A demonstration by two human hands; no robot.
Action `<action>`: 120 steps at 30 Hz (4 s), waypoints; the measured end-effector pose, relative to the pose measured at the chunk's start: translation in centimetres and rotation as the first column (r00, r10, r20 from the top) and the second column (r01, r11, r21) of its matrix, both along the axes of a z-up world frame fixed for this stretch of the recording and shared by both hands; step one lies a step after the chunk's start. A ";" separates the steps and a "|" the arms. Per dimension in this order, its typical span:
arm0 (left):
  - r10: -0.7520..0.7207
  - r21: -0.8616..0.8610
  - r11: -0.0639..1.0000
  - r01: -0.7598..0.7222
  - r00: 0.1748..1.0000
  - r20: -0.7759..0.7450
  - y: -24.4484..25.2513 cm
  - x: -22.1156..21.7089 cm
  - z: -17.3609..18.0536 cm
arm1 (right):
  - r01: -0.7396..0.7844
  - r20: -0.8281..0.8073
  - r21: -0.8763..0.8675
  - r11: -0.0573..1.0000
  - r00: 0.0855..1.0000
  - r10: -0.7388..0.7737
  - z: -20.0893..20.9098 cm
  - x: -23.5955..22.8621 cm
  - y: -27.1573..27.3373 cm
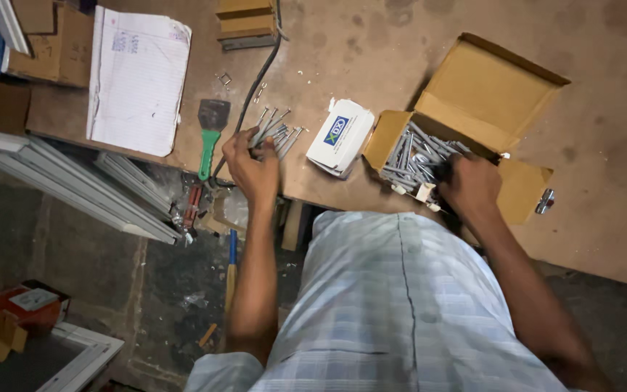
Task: The person repeatedly picks screws from a cardboard box and places them on the workbench. The person handles the screws one at a time, transferring them from the box to the table surface.
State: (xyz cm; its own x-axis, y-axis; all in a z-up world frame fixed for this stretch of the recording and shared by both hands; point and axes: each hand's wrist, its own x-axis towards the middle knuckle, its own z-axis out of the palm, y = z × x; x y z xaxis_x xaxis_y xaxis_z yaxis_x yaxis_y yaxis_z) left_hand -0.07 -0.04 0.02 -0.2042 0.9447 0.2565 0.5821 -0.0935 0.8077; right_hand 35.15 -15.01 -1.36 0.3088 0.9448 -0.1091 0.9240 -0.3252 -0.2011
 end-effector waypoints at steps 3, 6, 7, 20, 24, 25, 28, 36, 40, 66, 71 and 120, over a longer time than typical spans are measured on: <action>0.005 0.015 1.000 -0.004 1.000 -0.021 -0.3 0.1 0.2 | 0.026 -0.045 0.140 0.990 0.999 -0.020 0.7 0.5 -1.3; -0.048 0.031 0.998 0.047 0.999 0.022 -0.3 0.6 0.6 | 0.110 -0.078 0.270 0.957 0.993 -0.092 1.5 0.4 -2.3; -0.074 0.039 0.997 0.072 0.996 0.043 -0.3 0.8 0.8 | 0.147 -0.091 0.307 0.940 0.988 -0.124 1.8 0.3 -2.5; -0.458 0.049 0.886 0.460 0.858 0.232 -1.1 7.7 5.3 | 0.539 -0.970 0.069 0.839 0.233 -0.069 6.3 -1.1 -3.6; -0.643 0.078 0.729 0.680 0.642 0.417 -3.0 11.0 6.7 | 0.512 -0.973 0.064 0.857 0.224 -0.061 6.6 -1.6 -3.8; -0.692 0.104 0.678 0.727 0.585 0.423 -3.5 11.5 7.1 | 0.505 -0.974 0.061 0.861 0.220 -0.060 6.6 -1.7 -3.7; -0.697 -0.017 0.684 0.729 0.661 0.279 -4.7 12.8 7.9 | 0.494 -0.976 0.105 0.863 0.216 -0.005 7.0 -2.2 -3.4; -0.552 -0.077 0.683 0.727 0.582 0.597 -5.0 13.4 7.7 | 0.431 -0.927 0.189 0.882 0.374 0.016 9.0 -3.5 -2.8; -0.474 -0.109 0.669 0.735 0.535 0.699 -5.2 13.2 7.7 | 0.351 -0.792 0.268 0.897 0.610 -0.002 9.8 -3.6 -2.9; -0.529 -0.087 0.633 0.770 0.511 0.678 -4.9 12.5 6.9 | 0.221 -0.546 0.562 0.797 0.823 0.157 10.3 -4.1 -2.9; -0.430 -0.096 0.584 0.806 0.408 0.805 -4.9 12.3 5.5 | 0.189 -0.493 0.516 0.835 0.863 0.109 9.3 -3.3 -3.3; -0.737 -0.016 0.643 0.766 0.624 0.260 -1.1 13.9 5.7 | 0.461 -0.792 0.391 0.797 0.610 0.035 3.3 0.0 -2.5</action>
State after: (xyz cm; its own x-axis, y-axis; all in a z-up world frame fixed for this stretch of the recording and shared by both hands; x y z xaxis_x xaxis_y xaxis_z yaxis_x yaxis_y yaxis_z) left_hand 13.79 -1.17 5.69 0.5560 0.8116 0.1792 0.1663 -0.3199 0.9327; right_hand 35.11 -17.49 1.97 0.5538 0.8294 0.0737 0.2842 -0.1051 -0.9530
